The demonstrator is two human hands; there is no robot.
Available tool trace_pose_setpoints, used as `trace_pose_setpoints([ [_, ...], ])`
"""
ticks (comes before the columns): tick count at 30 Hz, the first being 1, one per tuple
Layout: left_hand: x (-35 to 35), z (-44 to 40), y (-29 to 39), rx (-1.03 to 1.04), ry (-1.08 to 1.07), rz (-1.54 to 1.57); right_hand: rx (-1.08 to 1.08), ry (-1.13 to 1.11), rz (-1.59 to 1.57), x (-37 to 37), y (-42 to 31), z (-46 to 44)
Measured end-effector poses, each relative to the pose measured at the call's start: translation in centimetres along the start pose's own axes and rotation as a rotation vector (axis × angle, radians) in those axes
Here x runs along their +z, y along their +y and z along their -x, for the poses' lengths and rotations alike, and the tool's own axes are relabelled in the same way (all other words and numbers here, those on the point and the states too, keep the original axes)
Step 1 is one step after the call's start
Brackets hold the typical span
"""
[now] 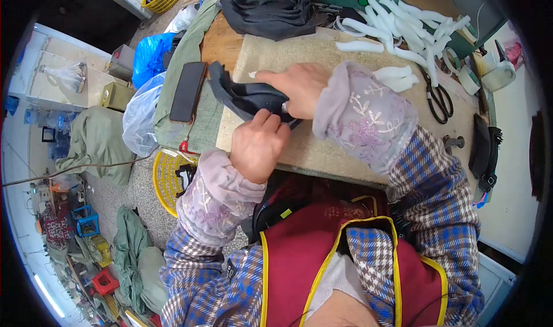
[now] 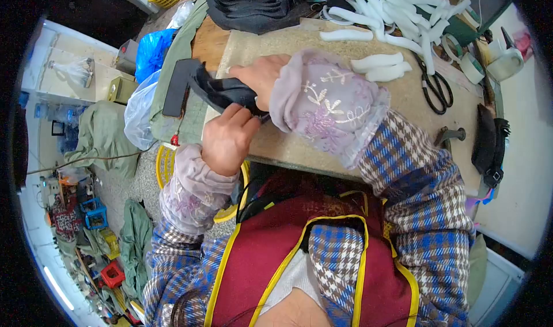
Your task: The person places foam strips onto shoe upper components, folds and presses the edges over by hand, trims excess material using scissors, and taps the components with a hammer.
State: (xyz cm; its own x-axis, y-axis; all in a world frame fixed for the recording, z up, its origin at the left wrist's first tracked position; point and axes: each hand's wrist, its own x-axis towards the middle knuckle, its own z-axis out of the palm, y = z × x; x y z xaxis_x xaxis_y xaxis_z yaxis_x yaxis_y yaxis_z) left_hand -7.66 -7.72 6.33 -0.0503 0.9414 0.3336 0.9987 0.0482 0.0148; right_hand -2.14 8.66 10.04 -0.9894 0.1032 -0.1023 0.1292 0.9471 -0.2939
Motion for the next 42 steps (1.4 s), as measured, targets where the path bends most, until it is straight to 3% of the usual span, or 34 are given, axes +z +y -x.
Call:
trace_pose_setpoints([
  [4,-1.1,1.0,1.1,0.08,-0.062,0.09,-0.003,0.114,0.073,0.7,1.4,-1.5],
  [5,-0.7,2.2,2.2,0.136,-0.166,0.165,0.034,0.179,0.109,0.6,3.0,-2.1],
  [7,-1.1,2.8,3.4,0.205,-0.094,0.225,0.038,0.234,0.176,0.0,3.5,-2.7],
  [10,-2.5,3.4,2.6,0.164,-0.101,0.189,-0.009,0.231,0.291,0.2,4.2,-3.4],
  [14,-5.7,7.0,1.9,0.04,-0.395,0.135,0.009,0.33,0.214,0.6,7.2,-4.5],
  [17,-6.3,9.3,0.1,-0.114,-0.323,0.154,0.021,0.267,0.238,0.6,6.4,-5.3],
  [19,-7.4,8.2,-0.8,-0.224,-0.132,0.244,-0.072,0.285,0.283,2.2,4.2,-5.4],
  [21,-6.6,8.4,-2.3,-0.327,0.174,0.533,-0.102,0.325,0.242,4.4,2.5,-5.4],
  [23,-5.4,7.1,-3.0,-0.334,0.387,1.075,-0.335,0.726,0.202,5.1,2.5,-4.5],
  [24,-3.5,6.7,-4.0,-0.152,0.562,1.357,-0.448,0.925,0.183,5.2,2.7,-3.9],
  [25,-2.4,6.7,-5.1,-0.064,0.514,1.542,-0.325,0.749,0.102,4.1,2.0,-1.9],
  [26,-0.2,5.7,-6.2,0.193,0.521,1.683,-0.199,0.573,0.026,2.0,0.6,1.3],
  [27,0.6,5.0,-5.7,0.242,0.528,1.755,-0.069,0.395,-0.047,1.0,-0.1,3.8],
  [28,0.8,3.8,-4.9,0.292,0.532,1.826,-0.037,0.457,-0.351,1.9,0.6,5.5],
  [30,0.5,2.7,-1.9,0.071,0.512,1.854,0.037,0.593,-0.954,4.8,2.6,9.0],
  [31,0.8,2.0,-0.8,0.017,0.497,1.874,0.125,0.511,-1.175,6.0,2.9,10.7],
  [34,4.5,0.0,1.2,0.11,0.417,2.105,0.368,0.246,-1.742,7.3,2.4,15.4],
  [35,5.8,-0.3,2.3,0.081,0.389,2.256,0.435,0.276,-1.711,6.2,1.1,16.9],
  [37,4.6,0.3,4.8,-0.518,0.125,2.319,0.327,0.319,-1.565,6.8,2.5,19.1],
  [38,6.0,0.7,4.6,-0.567,0.025,2.502,0.367,0.393,-1.526,6.9,3.0,20.0],
  [39,5.4,0.6,5.2,-0.685,0.004,2.492,0.402,0.467,-1.485,7.0,3.6,20.7],
  [41,3.0,-0.4,6.1,-0.957,-0.034,2.083,0.455,0.543,-1.369,7.0,4.6,22.1],
  [42,3.5,0.0,5.7,-0.932,-0.069,2.002,0.473,0.542,-1.3,7.0,5.1,22.8],
])
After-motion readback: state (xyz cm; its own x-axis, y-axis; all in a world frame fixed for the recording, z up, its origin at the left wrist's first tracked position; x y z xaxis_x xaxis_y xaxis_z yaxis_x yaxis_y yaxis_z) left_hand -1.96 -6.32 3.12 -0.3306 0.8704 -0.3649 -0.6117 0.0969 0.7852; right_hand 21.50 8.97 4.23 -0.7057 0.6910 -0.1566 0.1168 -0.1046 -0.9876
